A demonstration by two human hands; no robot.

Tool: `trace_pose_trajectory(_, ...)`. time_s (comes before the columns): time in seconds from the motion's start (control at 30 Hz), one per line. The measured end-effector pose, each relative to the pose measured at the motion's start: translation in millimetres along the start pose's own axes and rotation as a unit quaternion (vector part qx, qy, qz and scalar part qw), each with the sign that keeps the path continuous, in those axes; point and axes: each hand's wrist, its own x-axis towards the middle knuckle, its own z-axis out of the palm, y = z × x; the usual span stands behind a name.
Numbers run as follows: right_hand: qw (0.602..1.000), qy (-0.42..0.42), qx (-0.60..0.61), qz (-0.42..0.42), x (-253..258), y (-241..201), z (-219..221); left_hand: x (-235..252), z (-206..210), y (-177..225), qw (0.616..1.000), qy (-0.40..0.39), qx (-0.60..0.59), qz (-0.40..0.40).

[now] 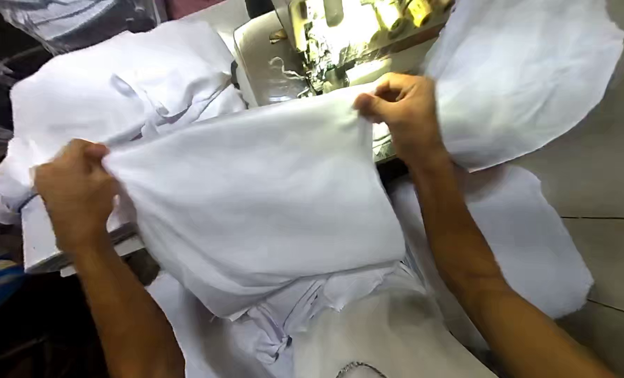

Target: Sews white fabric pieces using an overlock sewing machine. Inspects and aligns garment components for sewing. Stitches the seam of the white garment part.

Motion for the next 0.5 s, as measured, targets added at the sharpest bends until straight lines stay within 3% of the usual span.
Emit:
trace_pose_trajectory(0.1, 1.0, 0.025, -0.019, 0.002, 11, 23, 25, 15, 37, -12, 0.998, -0.046, 0.047, -0.013)
trace_pose_trajectory(0.17, 1.0, 0.018, -0.014, -0.013, 7, 21, 30, 18, 46, 8, 0.998, -0.017, 0.011, 0.052)
trace_pose_trajectory(0.23, 0.999, 0.01, 0.003, -0.033, 1, 15, 32, 22, 47, 61, 0.985, 0.0, -0.092, 0.147)
trace_pose_trajectory(0.37, 0.998, 0.001, 0.002, -0.058, -13, -3, 32, 40, 58, 180, 0.916, -0.076, -0.278, 0.279)
trace_pose_trajectory(0.5, 0.998, 0.017, -0.002, -0.062, -11, -1, 31, 40, 78, 231, 0.88, -0.105, -0.341, 0.312)
